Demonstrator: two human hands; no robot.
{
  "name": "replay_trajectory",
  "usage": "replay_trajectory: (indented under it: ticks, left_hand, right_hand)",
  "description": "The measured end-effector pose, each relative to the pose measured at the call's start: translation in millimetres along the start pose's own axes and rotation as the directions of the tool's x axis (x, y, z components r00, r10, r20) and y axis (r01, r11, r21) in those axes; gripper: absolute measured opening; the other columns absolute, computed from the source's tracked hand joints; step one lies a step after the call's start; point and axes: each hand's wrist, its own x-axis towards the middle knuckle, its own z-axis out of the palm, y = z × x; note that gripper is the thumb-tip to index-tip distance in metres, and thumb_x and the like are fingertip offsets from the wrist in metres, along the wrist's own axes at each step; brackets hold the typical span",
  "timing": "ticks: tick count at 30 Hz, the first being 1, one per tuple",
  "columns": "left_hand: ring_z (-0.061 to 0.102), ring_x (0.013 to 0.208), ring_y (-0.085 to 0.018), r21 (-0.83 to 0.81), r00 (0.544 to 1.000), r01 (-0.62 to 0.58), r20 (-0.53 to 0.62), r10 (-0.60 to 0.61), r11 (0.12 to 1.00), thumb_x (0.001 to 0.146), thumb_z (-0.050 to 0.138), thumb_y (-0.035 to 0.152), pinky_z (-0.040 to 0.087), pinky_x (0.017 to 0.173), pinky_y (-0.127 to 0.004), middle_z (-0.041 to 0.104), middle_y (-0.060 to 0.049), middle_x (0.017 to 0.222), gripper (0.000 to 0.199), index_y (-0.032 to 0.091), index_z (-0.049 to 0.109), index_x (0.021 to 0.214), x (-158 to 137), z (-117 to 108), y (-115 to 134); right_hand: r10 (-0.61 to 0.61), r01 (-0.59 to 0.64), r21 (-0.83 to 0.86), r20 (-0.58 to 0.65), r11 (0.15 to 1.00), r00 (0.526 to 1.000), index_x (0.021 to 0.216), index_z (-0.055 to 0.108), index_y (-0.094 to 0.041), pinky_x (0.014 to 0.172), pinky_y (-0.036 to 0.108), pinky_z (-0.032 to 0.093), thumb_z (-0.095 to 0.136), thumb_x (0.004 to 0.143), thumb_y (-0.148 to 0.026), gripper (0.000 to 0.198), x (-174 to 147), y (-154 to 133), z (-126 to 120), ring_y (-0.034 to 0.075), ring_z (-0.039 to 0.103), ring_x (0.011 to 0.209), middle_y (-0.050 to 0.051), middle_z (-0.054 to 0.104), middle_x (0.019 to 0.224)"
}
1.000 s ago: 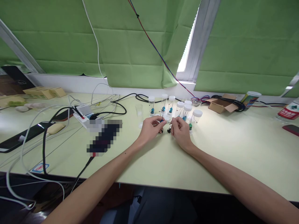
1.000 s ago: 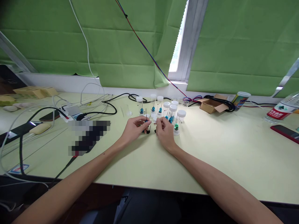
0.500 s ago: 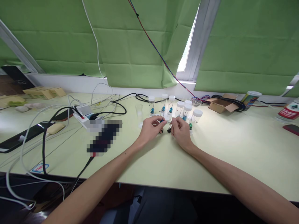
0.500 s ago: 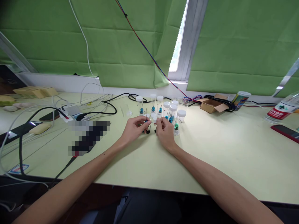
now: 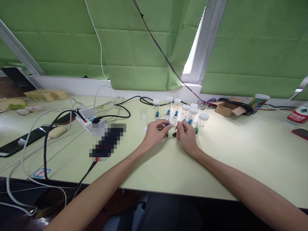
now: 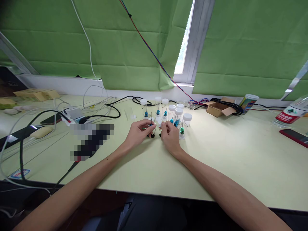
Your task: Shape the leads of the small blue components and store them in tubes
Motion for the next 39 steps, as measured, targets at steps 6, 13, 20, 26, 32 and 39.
replay_trajectory:
  ticks: [6,13,20,26,32,39]
  left_hand:
    - [0.056,0.056,-0.011,0.007,1.000,0.004,-0.004,-0.004,1.000,0.081,0.068,0.049,0.051,0.057,-0.027,0.067,-0.005,0.089,0.031,0.018,0.070,0.085,-0.1,0.2,0.7]
    - [0.056,0.055,-0.011,0.026,1.000,0.007,0.000,-0.007,1.000,0.082,0.067,0.048,0.050,0.057,-0.027,0.065,-0.003,0.081,0.030,0.019,0.070,0.085,-0.2,0.1,1.3]
    - [0.057,0.055,-0.012,0.011,1.000,-0.012,0.009,0.011,1.000,0.082,0.066,0.051,0.050,0.056,-0.028,0.065,-0.004,0.082,0.033,0.019,0.070,0.085,-0.6,-0.2,-1.9]
    - [0.058,0.056,-0.011,-0.002,1.000,-0.021,0.009,0.021,1.000,0.081,0.069,0.050,0.051,0.056,-0.027,0.065,-0.004,0.086,0.032,0.018,0.071,0.084,0.7,1.7,2.6]
    - [0.060,0.059,-0.012,-0.014,0.999,-0.040,0.025,0.041,0.999,0.083,0.067,0.046,0.052,0.057,-0.028,0.064,-0.005,0.087,0.028,0.019,0.073,0.086,0.1,0.1,-0.6]
    - [0.057,0.058,-0.011,-0.029,0.999,-0.030,0.037,0.031,0.999,0.083,0.067,0.048,0.051,0.057,-0.028,0.064,-0.004,0.086,0.030,0.019,0.073,0.084,-0.1,0.2,-0.5]
  right_hand:
    - [-0.001,0.001,-0.004,0.003,1.000,1.000,0.069,0.047,-0.023,0.042,0.025,0.034,0.054,0.094,-0.056,0.042,-0.1,0.9,-0.3,0.009,0.041,0.038,-0.009,0.040,0.045]
    - [0.004,-0.004,0.004,0.006,1.000,1.000,0.069,0.046,-0.023,0.042,0.024,0.034,0.053,0.094,-0.056,0.042,-0.3,0.5,-0.4,0.009,0.041,0.038,-0.009,0.039,0.045]
    - [0.017,-0.017,0.033,0.018,0.999,1.000,0.069,0.045,-0.023,0.041,0.024,0.034,0.051,0.095,-0.057,0.044,-0.6,3.0,0.1,0.009,0.041,0.037,-0.009,0.039,0.046]
    - [0.034,-0.036,0.062,0.020,0.997,0.999,0.064,0.043,-0.023,0.038,0.024,0.034,0.052,0.094,-0.060,0.048,0.4,4.0,0.5,0.009,0.039,0.036,-0.008,0.039,0.046]
    - [0.074,-0.075,0.052,0.027,0.996,0.997,0.060,0.042,-0.022,0.037,0.024,0.032,0.051,0.093,-0.061,0.051,0.8,1.7,-0.2,0.009,0.039,0.035,-0.007,0.038,0.045]
    - [0.062,-0.064,0.059,0.030,0.996,0.998,0.059,0.040,-0.022,0.037,0.024,0.033,0.053,0.093,-0.061,0.052,0.1,3.2,0.0,0.009,0.040,0.036,-0.007,0.039,0.045]
